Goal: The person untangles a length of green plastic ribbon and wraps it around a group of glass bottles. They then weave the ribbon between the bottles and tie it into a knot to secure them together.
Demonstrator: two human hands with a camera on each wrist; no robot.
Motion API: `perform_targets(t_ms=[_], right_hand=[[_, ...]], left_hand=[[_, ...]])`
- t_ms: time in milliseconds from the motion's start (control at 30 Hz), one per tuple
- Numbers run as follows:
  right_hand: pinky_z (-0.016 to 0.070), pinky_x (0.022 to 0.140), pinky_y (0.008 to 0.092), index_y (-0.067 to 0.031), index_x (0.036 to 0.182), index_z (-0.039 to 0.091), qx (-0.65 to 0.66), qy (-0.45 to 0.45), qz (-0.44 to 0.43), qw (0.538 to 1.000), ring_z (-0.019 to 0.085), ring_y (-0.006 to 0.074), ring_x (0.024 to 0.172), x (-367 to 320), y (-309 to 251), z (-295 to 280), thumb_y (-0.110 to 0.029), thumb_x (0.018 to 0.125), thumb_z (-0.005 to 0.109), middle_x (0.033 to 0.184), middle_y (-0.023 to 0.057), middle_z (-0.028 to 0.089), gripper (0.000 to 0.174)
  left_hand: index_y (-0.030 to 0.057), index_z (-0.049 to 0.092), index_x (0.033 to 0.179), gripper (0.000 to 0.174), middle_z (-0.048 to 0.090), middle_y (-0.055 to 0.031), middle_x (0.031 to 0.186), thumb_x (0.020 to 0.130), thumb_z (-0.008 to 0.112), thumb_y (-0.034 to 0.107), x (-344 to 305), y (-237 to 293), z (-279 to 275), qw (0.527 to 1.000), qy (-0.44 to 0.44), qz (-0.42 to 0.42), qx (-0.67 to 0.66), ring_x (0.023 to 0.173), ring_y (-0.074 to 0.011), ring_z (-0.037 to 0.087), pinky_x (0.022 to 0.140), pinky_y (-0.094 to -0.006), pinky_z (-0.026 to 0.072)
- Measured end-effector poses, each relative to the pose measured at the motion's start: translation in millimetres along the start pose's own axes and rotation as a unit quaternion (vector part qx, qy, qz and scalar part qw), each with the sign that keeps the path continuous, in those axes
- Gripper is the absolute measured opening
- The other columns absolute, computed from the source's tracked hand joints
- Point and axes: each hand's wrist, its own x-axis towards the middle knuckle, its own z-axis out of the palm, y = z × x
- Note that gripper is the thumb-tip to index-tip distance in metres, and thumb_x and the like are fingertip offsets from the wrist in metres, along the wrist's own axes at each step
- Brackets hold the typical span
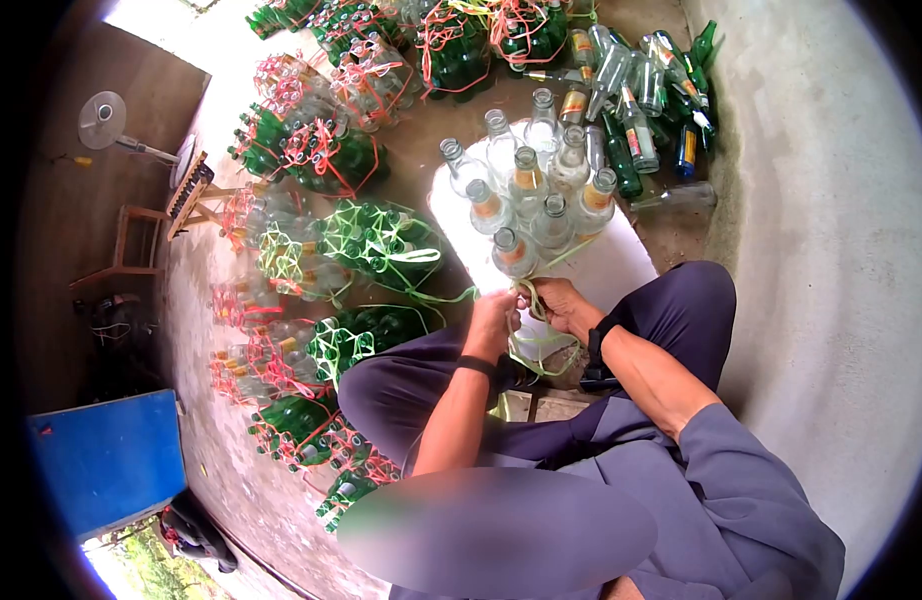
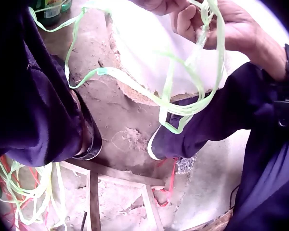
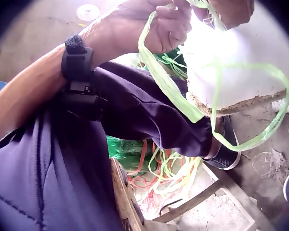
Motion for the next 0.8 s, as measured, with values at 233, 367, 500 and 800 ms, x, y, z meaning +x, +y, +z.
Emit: perform_targets(t_ms=[233, 367, 500, 800], right_hand=[[0.0456, 0.058, 0.0306, 0.0005, 0.088, 0.070, 0.010, 0.038, -0.025, 0.999, 0.059, 0.0128, 0.066, -2.7, -0.7, 5.0, -0.015, 0.080, 0.079, 0.081, 0.0056, 0.066, 0.020], [0.0430, 0.057, 0.0299, -0.0013, 0.091, 0.070, -0.031, 0.043, -0.030, 0.998, 0.057, 0.0119, 0.066, -0.4, 0.8, 3.3, -0.021, 0.080, 0.079, 0.083, 0.0046, 0.066, 0.024], [0.0400, 0.055, 0.0283, -0.0044, 0.090, 0.071, -0.039, 0.050, -0.031, 0.997, 0.055, 0.0110, 0.065, -9.8, -2.7, 9.1, -0.024, 0.081, 0.078, 0.081, 0.0027, 0.065, 0.023], [0.0343, 0.047, 0.0250, -0.0054, 0.085, 0.072, -0.069, 0.050, -0.077, 0.993, 0.048, 0.0075, 0.052, -20.0, -9.6, 11.7, -0.016, 0.082, 0.075, 0.066, -0.0015, 0.059, 0.012]], left_hand=[[0.0052, 0.065, 0.096, 0.009, 0.063, -0.0020, 0.082, 0.090, 0.065, 0.012, -0.3, -0.5, 4.9, 0.998, 0.036, -0.016, -0.054, 0.060, -0.0083, 0.049, 0.053, -0.0225, 0.0380], [0.0043, 0.067, 0.092, 0.008, 0.064, -0.0023, 0.084, 0.085, 0.069, 0.009, -2.2, 0.1, 8.7, 0.997, 0.059, 0.009, -0.054, 0.063, -0.0118, 0.053, 0.058, -0.0242, 0.0403], [0.0038, 0.068, 0.089, 0.008, 0.064, -0.0019, 0.083, 0.082, 0.070, 0.006, 7.2, -5.5, 4.3, 0.996, 0.075, 0.029, -0.042, 0.066, -0.0141, 0.056, 0.061, -0.0256, 0.0421], [0.0048, 0.067, 0.088, 0.007, 0.060, -0.0014, 0.076, 0.082, 0.070, 0.003, 19.9, -17.6, 0.3, 0.986, 0.152, 0.062, -0.020, 0.060, -0.0122, 0.054, 0.051, -0.0283, 0.0401]])
